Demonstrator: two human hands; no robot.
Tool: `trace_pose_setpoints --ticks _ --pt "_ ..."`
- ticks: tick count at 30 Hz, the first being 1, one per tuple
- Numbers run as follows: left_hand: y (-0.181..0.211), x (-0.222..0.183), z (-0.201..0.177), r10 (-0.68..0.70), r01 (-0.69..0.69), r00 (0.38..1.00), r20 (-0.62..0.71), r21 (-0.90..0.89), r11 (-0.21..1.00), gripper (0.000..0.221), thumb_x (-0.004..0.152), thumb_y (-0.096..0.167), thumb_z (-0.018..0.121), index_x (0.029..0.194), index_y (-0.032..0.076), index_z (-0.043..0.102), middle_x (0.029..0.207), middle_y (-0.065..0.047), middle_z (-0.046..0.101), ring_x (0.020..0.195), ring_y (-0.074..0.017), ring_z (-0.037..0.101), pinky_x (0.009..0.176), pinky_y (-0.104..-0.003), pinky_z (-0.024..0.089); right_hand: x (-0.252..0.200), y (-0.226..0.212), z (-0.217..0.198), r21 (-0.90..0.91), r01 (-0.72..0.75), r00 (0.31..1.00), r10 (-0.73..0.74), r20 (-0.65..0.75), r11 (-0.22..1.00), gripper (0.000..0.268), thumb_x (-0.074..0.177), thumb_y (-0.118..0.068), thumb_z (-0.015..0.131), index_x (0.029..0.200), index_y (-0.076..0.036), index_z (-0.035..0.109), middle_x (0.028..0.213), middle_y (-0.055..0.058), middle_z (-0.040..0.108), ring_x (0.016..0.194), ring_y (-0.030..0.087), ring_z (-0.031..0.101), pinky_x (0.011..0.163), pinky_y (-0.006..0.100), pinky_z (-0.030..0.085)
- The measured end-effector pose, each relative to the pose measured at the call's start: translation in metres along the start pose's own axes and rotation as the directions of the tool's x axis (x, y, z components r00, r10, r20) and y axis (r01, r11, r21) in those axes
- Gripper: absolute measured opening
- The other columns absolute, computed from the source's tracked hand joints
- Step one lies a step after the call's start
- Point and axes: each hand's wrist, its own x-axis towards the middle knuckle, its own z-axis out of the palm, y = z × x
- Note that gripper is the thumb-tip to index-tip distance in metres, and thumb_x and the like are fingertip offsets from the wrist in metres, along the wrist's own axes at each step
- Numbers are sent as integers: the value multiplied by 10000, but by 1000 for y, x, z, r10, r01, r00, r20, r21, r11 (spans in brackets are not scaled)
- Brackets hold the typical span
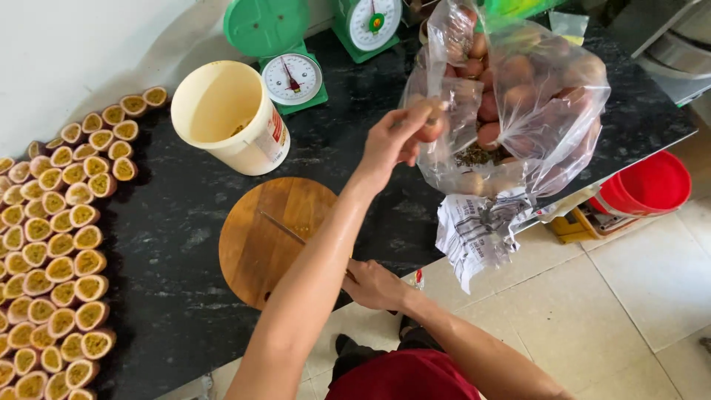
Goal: Cutting passion fruit in half and organizing them on a tray in a bakery production area.
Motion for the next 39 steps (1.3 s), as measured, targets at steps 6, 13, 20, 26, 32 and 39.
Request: trace_pose_setpoints --ticks 6,13,20,26,32,39 --pt "-39 50 60 107 -93 994 4 534 840 600 803 542 784 1082 15 721 773 -90 710 632 -164 696 558 -328 545 0 32 15 -38 398 909 -399 -122 917 343 967 -181 644 1235 33 640 1253 277 671 1159 443 619 983 491 493" --pt "-53 58 75 234 -127 972 8 856 501 702 614 601 867 994 32 708 881 -169 768 818 -291 759 719 -420 577 -3 40 4 132 209 976 -198 -94 969 367 918 -196 722 1204 23 652 1244 220 681 1158 358 642 994 441 495" --pt "-33 49 46 -140 175 980 -142 278 945 646 860 711 623 937 76 714 662 -52 580 493 -149 550 418 -302 363 4 25 -6 88 262 963 -255 -84 961 374 907 -165 707 1219 31 645 1257 246 668 1163 399 618 984 455 493" --pt "67 -72 -7 -260 254 948 -182 -56 966 558 870 683 588 893 130 667 587 3 506 370 -88 422 339 -243 231 4 21 9 5 -24 999 24 -24 1000 351 1017 -308 568 1196 -9 604 995 257 715 972 439 703 791 508 541" --pt "85 -210 -128 -57 54 779 -625 -23 998 598 900 667 590 854 77 674 597 1 537 378 -70 398 344 -233 227 -14 -49 -4 26 -184 977 186 -102 983 488 992 -353 540 1390 -71 528 824 213 702 774 350 736 690 458 535" --pt "-33 -270 -198 649 475 392 -652 748 464 495 1055 479 499 883 78 733 764 -163 674 719 -380 642 639 -520 480 -27 -66 10 -72 -283 959 280 -44 957 527 1016 -356 495 1490 -127 467 770 235 679 738 362 724 720 437 542"
